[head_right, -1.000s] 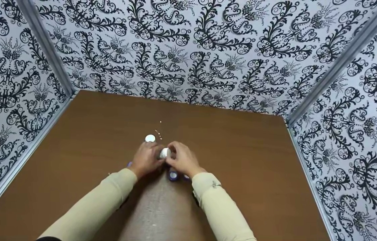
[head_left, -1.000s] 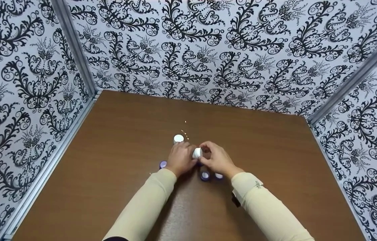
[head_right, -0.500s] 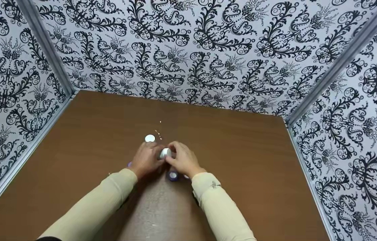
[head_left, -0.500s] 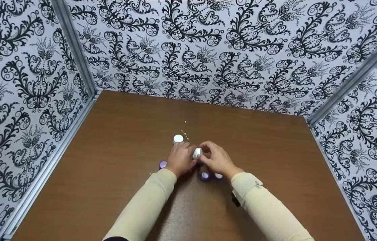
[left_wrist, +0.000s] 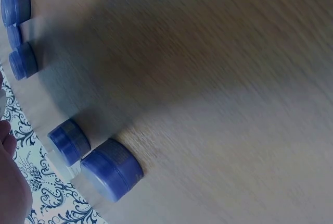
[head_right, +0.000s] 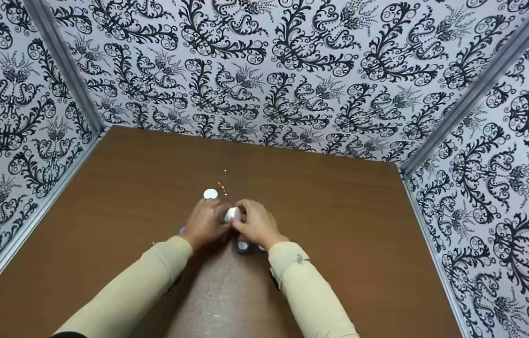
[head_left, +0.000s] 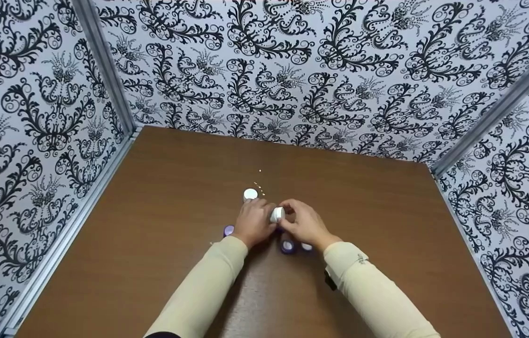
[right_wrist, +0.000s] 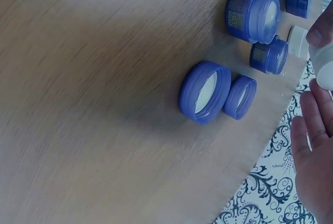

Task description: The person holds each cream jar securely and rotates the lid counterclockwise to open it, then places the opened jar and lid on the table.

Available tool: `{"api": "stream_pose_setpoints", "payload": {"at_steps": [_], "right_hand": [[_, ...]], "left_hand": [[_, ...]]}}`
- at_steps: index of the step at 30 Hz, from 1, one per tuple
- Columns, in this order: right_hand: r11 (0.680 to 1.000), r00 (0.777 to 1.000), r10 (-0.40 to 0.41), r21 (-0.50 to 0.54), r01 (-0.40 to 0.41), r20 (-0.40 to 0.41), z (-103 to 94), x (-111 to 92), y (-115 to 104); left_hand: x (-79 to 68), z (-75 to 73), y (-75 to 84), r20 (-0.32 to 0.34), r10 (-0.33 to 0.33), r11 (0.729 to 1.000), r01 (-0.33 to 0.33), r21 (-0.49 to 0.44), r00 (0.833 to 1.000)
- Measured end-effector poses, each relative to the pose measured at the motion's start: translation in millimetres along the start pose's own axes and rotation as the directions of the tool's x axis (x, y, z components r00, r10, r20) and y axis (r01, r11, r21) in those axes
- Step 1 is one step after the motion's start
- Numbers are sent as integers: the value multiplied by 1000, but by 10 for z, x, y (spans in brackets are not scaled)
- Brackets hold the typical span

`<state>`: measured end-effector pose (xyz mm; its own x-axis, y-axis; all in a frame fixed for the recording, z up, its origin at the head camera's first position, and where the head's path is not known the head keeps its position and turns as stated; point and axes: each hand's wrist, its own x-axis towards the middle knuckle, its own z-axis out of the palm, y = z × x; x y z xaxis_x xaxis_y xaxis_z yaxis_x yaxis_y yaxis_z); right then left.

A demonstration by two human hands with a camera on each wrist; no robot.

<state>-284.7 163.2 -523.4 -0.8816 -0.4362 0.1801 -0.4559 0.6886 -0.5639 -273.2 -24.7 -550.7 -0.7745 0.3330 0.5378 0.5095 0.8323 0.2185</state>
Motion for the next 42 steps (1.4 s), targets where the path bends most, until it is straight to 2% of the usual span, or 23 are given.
{"api": "stream_pose_setpoints", "payload": {"at_steps": [10, 19, 26, 42], "right_hand": [[1000, 1000, 5, 7, -5, 9, 9, -1, 11], [997, 997, 71, -5, -71, 21, 13, 0, 34], [1000, 1000, 22, 18, -23, 10, -12, 6, -1], [1000, 1000, 2, 28, -2, -2, -2, 2, 11]], "left_hand": [[1, -11, 2, 7, 1, 1000, -1, 1, 1000], [14, -27, 6, 6, -1, 1000, 1, -3, 1000], [12, -16, 4, 0, -1, 1000, 1, 3, 1000], [10, -12, -1, 5, 6, 999, -6, 35, 1000]]}}
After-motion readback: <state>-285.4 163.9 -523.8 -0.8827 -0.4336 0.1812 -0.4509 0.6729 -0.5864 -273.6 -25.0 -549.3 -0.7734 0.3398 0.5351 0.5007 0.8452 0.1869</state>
